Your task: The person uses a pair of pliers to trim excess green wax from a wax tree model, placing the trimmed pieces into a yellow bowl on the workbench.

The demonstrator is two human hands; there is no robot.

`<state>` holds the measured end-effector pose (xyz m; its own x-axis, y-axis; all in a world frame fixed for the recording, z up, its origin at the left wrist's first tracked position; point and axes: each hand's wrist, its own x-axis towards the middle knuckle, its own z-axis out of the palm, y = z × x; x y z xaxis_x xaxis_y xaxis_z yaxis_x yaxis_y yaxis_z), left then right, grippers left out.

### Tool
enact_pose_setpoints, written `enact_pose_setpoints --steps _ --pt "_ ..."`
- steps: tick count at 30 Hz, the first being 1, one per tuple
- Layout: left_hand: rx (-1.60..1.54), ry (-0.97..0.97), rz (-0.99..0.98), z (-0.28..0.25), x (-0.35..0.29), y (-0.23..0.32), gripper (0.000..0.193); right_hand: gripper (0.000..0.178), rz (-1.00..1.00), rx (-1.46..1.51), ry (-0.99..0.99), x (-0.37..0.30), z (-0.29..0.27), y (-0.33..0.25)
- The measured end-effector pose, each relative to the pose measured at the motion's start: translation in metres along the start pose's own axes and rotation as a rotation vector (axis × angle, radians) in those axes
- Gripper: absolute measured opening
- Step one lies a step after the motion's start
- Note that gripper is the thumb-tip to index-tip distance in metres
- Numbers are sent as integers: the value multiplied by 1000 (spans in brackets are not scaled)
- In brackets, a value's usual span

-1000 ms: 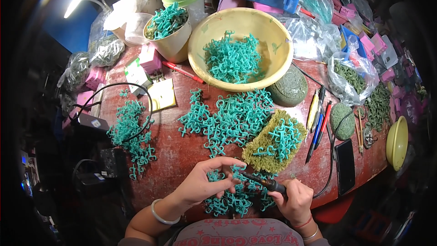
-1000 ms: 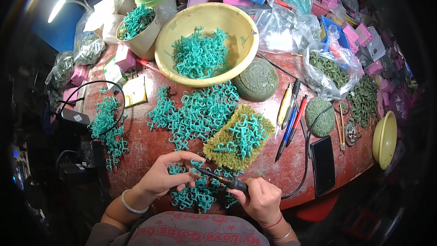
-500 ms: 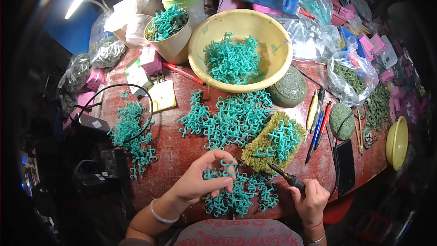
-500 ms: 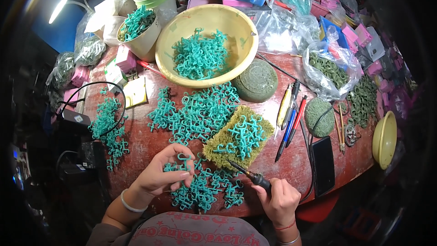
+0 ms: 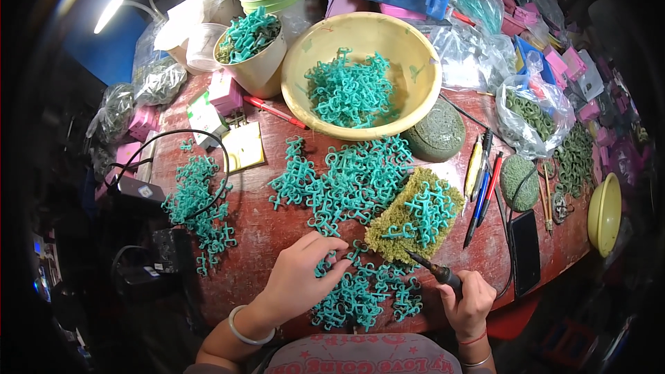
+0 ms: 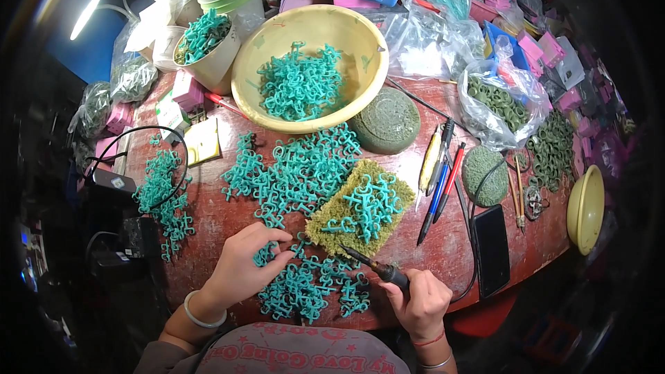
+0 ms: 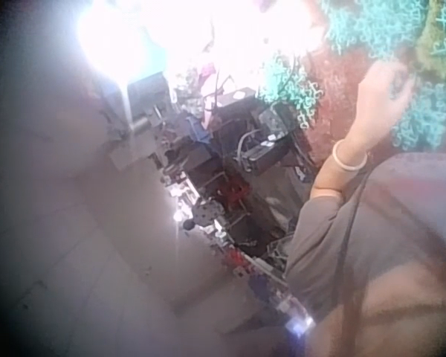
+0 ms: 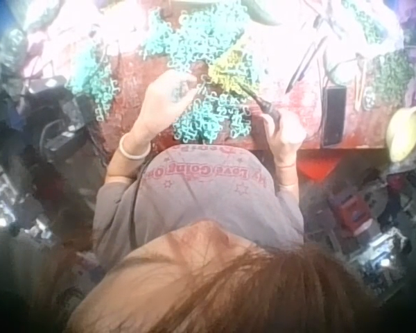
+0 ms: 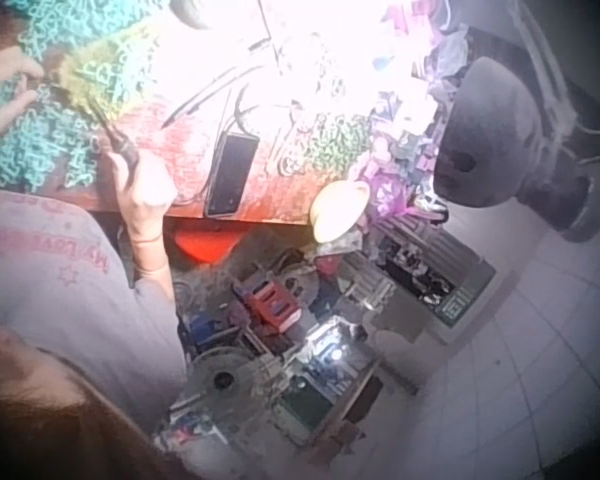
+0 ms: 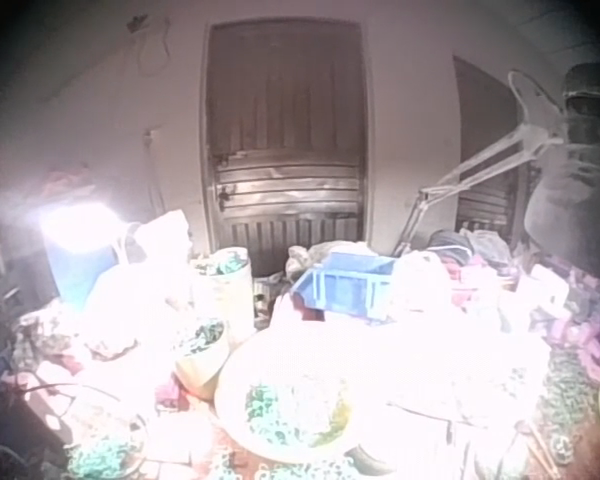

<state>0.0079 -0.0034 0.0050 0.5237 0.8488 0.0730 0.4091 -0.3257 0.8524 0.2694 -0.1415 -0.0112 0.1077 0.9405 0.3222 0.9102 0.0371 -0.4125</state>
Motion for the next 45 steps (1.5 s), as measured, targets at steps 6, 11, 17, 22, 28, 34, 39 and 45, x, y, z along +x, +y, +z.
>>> enact_pose_setpoints --steps 6,11,17,22,28,34,39,45 --pt "88 -57 -5 4 -5 5 18 40 -30 -19 12 2 0 -2" --pt "14 -27 35 3 -3 -1 15 42 -18 -11 -7 1 0 -2" --pt "-627 -164 -299 -5 -5 1 15 40 18 -65 -36 0 -11 -6" --pt "-881 -224 -489 -7 -2 9 17 38 20 -73 -62 3 -11 -7" --pt "-808 -198 -427 0 -4 1 26 38 -33 118 -21 11 1 -18" --pt "-833 -200 -468 0 -3 3 30 38 -67 151 -38 15 11 -23" --pt "-826 -218 -496 -2 -3 3 31 37 -81 144 -58 18 10 -24" --pt "-847 -214 -522 -3 -2 5 31 37 -88 138 -67 19 10 -25"
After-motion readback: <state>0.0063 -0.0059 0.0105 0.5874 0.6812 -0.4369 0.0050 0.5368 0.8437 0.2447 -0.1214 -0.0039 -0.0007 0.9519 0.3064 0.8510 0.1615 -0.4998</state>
